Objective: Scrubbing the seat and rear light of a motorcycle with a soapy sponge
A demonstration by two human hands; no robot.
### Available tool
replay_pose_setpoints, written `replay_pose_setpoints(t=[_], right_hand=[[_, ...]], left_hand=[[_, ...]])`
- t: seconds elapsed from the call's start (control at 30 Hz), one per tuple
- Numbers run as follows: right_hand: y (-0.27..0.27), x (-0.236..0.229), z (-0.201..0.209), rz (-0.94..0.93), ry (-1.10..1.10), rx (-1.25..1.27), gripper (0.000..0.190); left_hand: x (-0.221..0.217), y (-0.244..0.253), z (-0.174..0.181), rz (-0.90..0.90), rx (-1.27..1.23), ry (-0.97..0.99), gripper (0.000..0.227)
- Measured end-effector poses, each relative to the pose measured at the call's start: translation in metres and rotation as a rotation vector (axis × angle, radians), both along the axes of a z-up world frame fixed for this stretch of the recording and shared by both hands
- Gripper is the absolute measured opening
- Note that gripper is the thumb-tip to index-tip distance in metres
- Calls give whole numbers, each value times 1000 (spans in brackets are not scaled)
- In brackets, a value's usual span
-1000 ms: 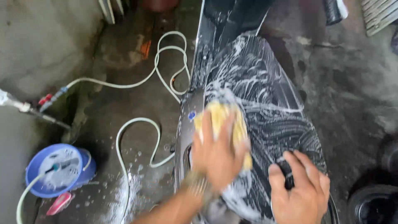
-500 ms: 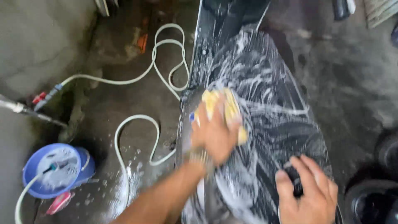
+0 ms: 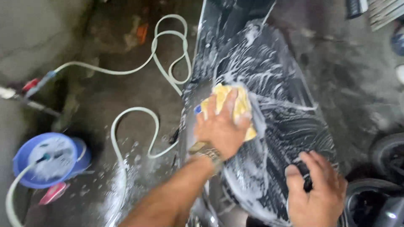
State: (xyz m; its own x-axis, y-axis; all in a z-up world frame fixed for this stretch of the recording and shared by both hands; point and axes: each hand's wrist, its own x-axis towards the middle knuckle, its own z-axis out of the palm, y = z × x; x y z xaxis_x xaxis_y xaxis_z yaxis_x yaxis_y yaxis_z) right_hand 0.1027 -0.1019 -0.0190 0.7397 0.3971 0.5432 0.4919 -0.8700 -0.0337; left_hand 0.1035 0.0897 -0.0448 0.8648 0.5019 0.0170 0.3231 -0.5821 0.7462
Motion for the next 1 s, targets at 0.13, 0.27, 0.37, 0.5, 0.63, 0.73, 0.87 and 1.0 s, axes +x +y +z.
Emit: replay_pose_setpoints(t=[0.13,0.27,0.37,0.5,0.63,0.73,0.87,1.0], right_hand=[[18,13,-7,-67,-13,174,25],[0,14,-5,-34,-4,63,31],[3,11,-5,-140,89,117,31],[-2,20,-3,5,72,99,25],[1,11,27,-41,484,455,34],[-4,6,59,-100,802,779,44],[-10,-5,66,36,1180,1135,59],[5,-17,78,160,1115,631,65]], left_hand=[[-20,-15,15,253,230,-261,53],[-11,7,42,8,-159,194,60],[-36,-39,48,65,286,13,59],[-52,-44,45,63,386,-316,49],[-51,-66,64,-6,210,108,55],[-53,-99,79,-123,313,65,53],[-49,-97,140,-383,-232,472,65],[-53,-78,72,-265,-827,-337,69]])
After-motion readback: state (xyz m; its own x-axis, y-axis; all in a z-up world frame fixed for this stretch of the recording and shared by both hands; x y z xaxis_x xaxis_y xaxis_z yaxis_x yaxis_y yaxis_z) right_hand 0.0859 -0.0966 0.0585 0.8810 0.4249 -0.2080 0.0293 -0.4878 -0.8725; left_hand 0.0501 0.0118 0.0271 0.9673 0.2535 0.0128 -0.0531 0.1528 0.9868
